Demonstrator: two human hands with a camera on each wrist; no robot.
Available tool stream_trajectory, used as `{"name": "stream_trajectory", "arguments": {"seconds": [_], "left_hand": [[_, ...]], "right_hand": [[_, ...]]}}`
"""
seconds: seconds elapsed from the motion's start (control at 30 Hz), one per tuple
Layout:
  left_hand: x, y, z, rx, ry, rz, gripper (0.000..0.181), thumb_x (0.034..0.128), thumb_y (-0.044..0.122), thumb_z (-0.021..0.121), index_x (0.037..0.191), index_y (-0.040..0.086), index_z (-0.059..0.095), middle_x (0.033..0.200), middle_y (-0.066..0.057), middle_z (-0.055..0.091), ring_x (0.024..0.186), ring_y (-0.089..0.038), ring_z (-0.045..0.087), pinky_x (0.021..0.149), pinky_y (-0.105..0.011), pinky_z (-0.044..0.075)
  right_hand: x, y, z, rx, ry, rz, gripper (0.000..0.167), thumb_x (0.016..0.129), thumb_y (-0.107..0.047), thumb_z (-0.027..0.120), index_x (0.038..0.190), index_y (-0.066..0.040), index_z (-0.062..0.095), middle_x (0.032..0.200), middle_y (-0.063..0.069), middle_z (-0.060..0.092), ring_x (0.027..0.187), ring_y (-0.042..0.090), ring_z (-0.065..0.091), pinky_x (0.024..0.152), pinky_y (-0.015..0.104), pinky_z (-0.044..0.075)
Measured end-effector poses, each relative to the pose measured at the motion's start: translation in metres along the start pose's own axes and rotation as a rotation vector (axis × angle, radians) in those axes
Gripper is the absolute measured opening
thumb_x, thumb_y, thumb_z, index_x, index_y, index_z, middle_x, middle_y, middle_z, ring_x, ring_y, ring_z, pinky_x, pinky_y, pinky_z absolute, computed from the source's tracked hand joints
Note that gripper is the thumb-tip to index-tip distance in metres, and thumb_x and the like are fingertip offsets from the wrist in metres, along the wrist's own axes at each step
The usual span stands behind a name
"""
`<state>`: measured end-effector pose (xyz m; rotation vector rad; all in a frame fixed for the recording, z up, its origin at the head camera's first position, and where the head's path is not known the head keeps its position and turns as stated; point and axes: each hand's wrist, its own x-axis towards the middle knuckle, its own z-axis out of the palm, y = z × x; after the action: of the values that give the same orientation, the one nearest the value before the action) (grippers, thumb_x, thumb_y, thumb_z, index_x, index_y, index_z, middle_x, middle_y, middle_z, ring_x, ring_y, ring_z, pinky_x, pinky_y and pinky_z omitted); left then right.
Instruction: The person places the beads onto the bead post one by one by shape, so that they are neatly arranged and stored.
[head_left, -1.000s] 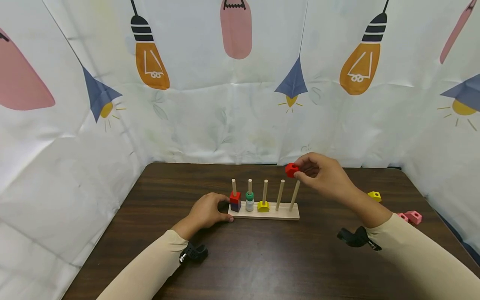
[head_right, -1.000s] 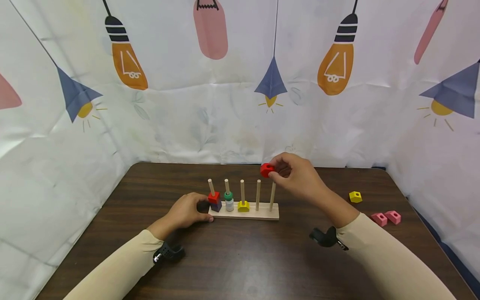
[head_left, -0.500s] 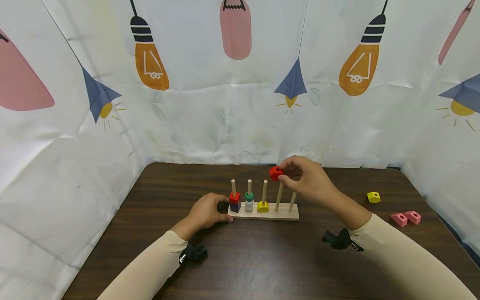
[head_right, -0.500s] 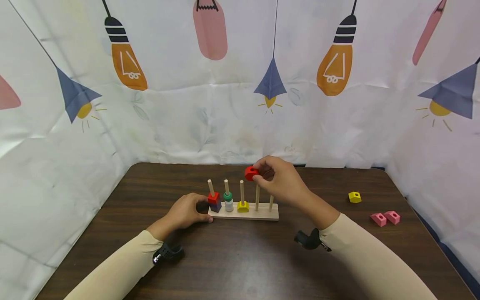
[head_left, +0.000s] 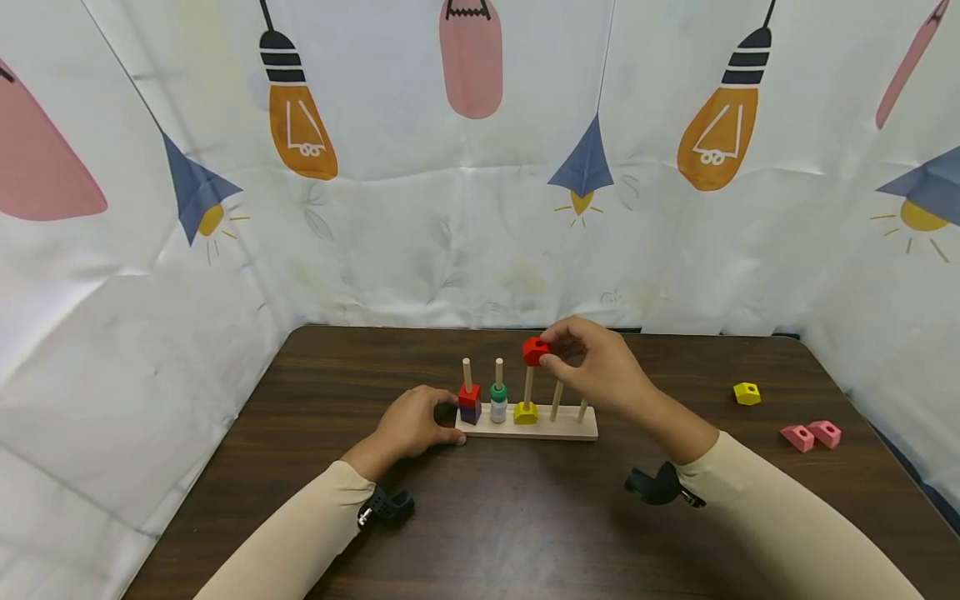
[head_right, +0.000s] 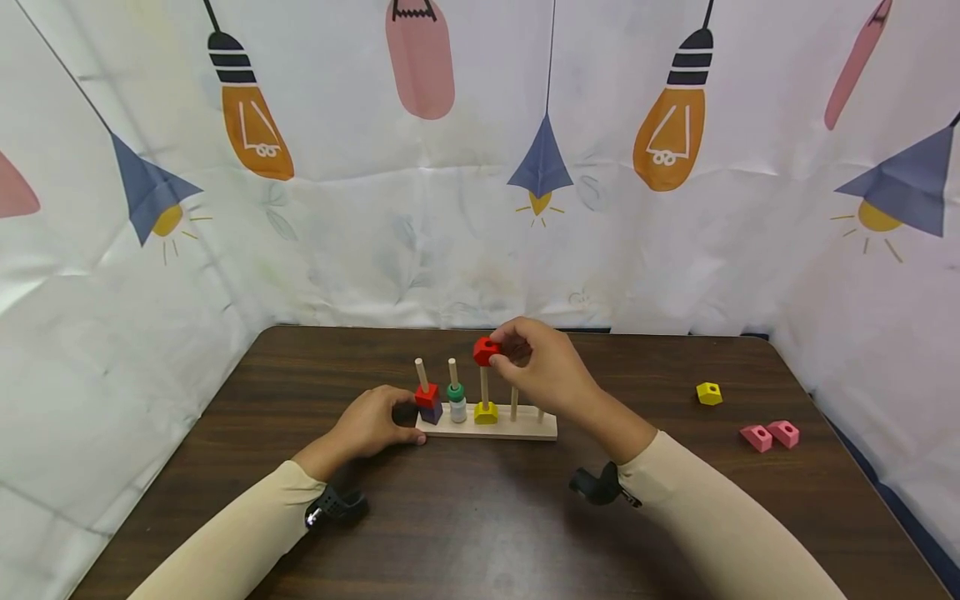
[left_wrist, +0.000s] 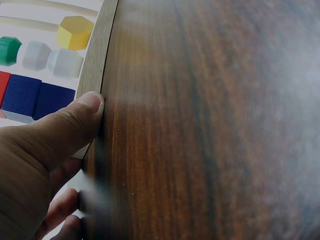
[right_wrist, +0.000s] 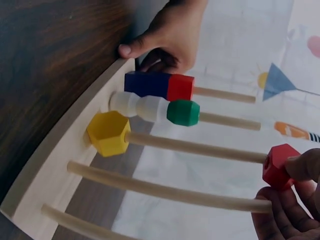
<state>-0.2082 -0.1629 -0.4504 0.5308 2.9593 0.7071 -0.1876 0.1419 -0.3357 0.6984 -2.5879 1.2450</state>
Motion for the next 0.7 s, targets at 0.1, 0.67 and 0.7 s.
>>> {"name": "stream_trajectory", "arguments": {"seconds": [0.1,0.67,0.7], "left_hand": [[0.000,0.001,0.000,-0.002,0.000,0.003,0.057,0.0715,0.043,0.094,0.119,0.018,0.076,0.118,0.000,0.072,0.118,-0.029,0.062,0.097,-0.050,0.050],[0.000,0.000,0.000,0.002,0.004,0.010,0.057,0.0716,0.044,0.094,0.120,0.018,0.076,0.119,-0.001,0.072,0.118,-0.030,0.062,0.096,-0.051,0.050],[0.000,0.000,0.000,0.001,0.003,0.010,0.057,0.0717,0.044,0.094,0.120,0.018,0.076,0.119,-0.001,0.072,0.118,-0.029,0.062,0.096,-0.051,0.050]], "right_hand": [[-0.001,-0.001,0.003,-0.005,-0.006,0.015,0.025,0.091,-0.007,0.078,0.114,-0.009,0.067,0.106,0.002,0.071,0.093,0.019,0.068,0.085,0.046,0.056],[-0.009,-0.004,0.027,-0.037,0.046,0.080,0.028,0.093,-0.008,0.076,0.118,-0.006,0.064,0.105,0.002,0.065,0.086,0.016,0.060,0.077,0.035,0.052],[-0.010,-0.002,0.029,-0.033,0.054,0.084,0.029,0.092,-0.007,0.076,0.118,-0.006,0.064,0.105,0.002,0.065,0.085,0.017,0.060,0.076,0.035,0.052]]}}
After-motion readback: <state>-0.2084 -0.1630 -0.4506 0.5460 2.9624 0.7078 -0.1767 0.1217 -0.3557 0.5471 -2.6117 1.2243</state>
